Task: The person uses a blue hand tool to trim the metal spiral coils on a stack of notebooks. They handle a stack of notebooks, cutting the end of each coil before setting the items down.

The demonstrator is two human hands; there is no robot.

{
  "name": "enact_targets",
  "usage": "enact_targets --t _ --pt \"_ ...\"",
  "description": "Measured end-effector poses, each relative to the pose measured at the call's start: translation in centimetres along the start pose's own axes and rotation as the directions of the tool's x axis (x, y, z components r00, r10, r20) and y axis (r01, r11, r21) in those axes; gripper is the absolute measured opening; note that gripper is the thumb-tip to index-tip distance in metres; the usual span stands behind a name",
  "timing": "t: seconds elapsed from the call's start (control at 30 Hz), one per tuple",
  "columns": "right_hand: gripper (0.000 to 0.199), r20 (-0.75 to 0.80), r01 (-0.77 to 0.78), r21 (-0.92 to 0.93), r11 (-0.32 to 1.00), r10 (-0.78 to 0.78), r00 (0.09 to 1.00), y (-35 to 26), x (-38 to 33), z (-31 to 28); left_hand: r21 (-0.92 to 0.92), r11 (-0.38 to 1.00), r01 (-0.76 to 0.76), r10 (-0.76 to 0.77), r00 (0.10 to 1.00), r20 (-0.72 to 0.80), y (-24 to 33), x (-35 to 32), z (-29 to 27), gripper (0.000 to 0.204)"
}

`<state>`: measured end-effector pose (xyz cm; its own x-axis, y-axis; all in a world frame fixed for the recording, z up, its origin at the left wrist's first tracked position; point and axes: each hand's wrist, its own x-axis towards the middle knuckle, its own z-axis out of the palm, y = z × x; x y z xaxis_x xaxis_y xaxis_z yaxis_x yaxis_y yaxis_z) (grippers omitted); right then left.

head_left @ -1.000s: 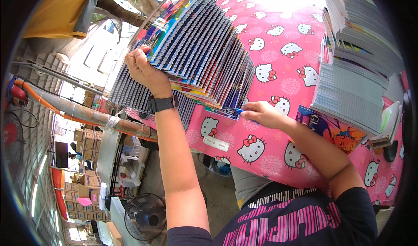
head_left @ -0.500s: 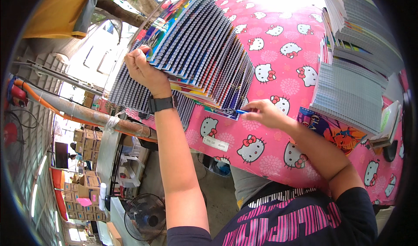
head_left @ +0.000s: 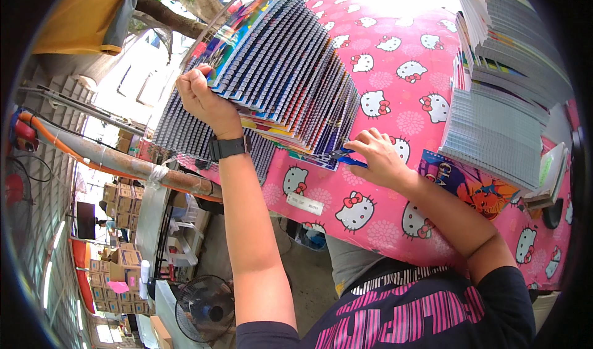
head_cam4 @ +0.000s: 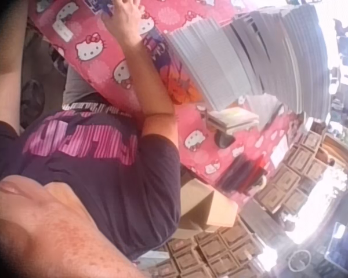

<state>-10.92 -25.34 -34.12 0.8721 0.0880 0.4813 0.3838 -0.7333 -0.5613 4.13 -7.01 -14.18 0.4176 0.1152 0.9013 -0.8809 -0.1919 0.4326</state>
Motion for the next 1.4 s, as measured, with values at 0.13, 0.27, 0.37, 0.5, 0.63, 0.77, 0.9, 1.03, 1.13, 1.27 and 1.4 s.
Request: enact_targets --t 0.13,0.27,0.37,0.5,0.63,0.77,0.9,1.03,1.13,1.27,1.4 --pt "0.038 -0.024 0.049 -0.028 0.998 -0.050 0.998 0.4 0.0 0.1 0.028 0.999 -0.042 0.042 0.999 0.010 -0.1 0.0 -0.1 0.033" --pt "0.033 -0.009 0.052 0.079 0.996 -0.051 0.999 0.5 0.2 0.0 0.000 1.000 -0.017 0.017 1.000 0.002 0.2 -0.1 0.1 0.032" --pt "0.026 0.170 -0.121 0.325 0.938 0.068 0.983 1.3 0.8 -0.1 -0.011 1.000 -0.014 0.014 1.000 0.005 0.3 -0.2 0.2 0.032" --pt "0.031 0.698 -0.733 0.553 0.397 0.260 0.668 1.6 2.2 -1.1 0.000 1.000 -0.022 0.022 1.000 0.009 0.1 -0.1 0.2 0.031" --pt "0.035 0.564 -0.605 0.386 0.697 0.341 0.752 -0.5 2.5 -1.7 0.066 0.997 -0.045 0.040 0.997 0.072 0.3 0.3 -0.6 0.032" --pt "0.035 0.111 -0.268 0.064 0.961 0.260 0.959 -2.0 0.8 -1.6 0.202 0.976 -0.082 0.059 0.992 0.116 1.1 -0.8 -2.1 0.038" --pt "0.039 0.063 -0.163 -0.060 0.985 0.167 0.984 -1.6 -2.3 -0.6 0.025 0.981 0.192 -0.193 0.979 0.063 0.5 -9.6 -3.5 0.063" --pt "0.044 0.207 -0.040 -0.082 0.996 0.056 0.977 -3.3 -5.3 1.1 0.317 0.709 0.630 -0.695 0.701 0.160 -4.5 -22.8 -8.4 0.074" --pt "0.054 0.343 0.024 -0.056 0.998 -0.004 0.939 -2.9 -6.0 1.5 0.698 0.661 0.276 -0.669 0.638 0.381 -6.1 -25.3 -9.3 0.081" --pt "0.064 0.446 0.031 -0.059 0.998 -0.002 0.895 -3.3 -5.5 1.1 0.760 0.632 0.153 -0.655 0.629 0.419 -8.0 -24.8 -7.9 0.086" --pt "0.066 0.438 0.043 -0.087 0.995 0.000 0.899 -3.8 -6.0 1.7 0.706 0.681 0.196 -0.604 0.696 0.389 -8.3 -25.0 -8.2 0.084"
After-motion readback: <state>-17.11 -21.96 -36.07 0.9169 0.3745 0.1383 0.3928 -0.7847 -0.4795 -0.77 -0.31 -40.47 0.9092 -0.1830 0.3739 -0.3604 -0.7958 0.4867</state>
